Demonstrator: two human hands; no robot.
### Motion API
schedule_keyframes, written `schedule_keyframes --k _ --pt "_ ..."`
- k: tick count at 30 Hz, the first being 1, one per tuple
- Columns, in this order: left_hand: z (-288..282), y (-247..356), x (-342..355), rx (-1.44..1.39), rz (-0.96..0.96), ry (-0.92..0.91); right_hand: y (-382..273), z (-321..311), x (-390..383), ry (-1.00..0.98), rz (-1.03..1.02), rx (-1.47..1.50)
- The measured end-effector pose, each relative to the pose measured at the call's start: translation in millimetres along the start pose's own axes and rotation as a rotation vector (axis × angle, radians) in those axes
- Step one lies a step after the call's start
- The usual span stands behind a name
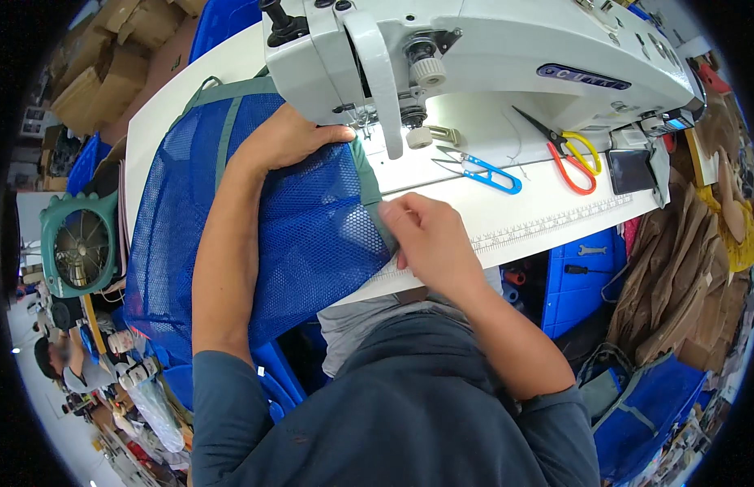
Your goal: Sewing a blue mesh bag using an industrial sewing machine.
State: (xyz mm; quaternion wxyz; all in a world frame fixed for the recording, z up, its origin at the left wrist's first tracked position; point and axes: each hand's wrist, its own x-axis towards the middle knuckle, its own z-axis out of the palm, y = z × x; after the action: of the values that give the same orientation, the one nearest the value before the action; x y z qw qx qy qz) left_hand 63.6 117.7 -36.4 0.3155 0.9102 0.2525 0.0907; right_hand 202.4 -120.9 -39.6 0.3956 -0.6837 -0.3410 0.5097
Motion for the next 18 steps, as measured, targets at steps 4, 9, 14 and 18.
schedule_keyframes --k 4,9,14,18 --pt "-0.6 2.7 1.2 -0.047 -0.049 -0.010 -9.8 -6.8 12.0 0.014 0.056 0.215" --pt "-9.3 -0.8 0.5 -0.128 -0.068 -0.063 -1.9 -8.3 32.7 -0.141 0.057 0.341" --pt "-15.2 3.0 2.1 -0.148 -0.078 -0.092 -13.1 -17.1 38.1 -0.349 0.176 0.572" --pt "-16.2 3.7 2.8 -0.153 -0.083 -0.112 -14.6 -10.8 36.0 -0.392 0.076 0.719"
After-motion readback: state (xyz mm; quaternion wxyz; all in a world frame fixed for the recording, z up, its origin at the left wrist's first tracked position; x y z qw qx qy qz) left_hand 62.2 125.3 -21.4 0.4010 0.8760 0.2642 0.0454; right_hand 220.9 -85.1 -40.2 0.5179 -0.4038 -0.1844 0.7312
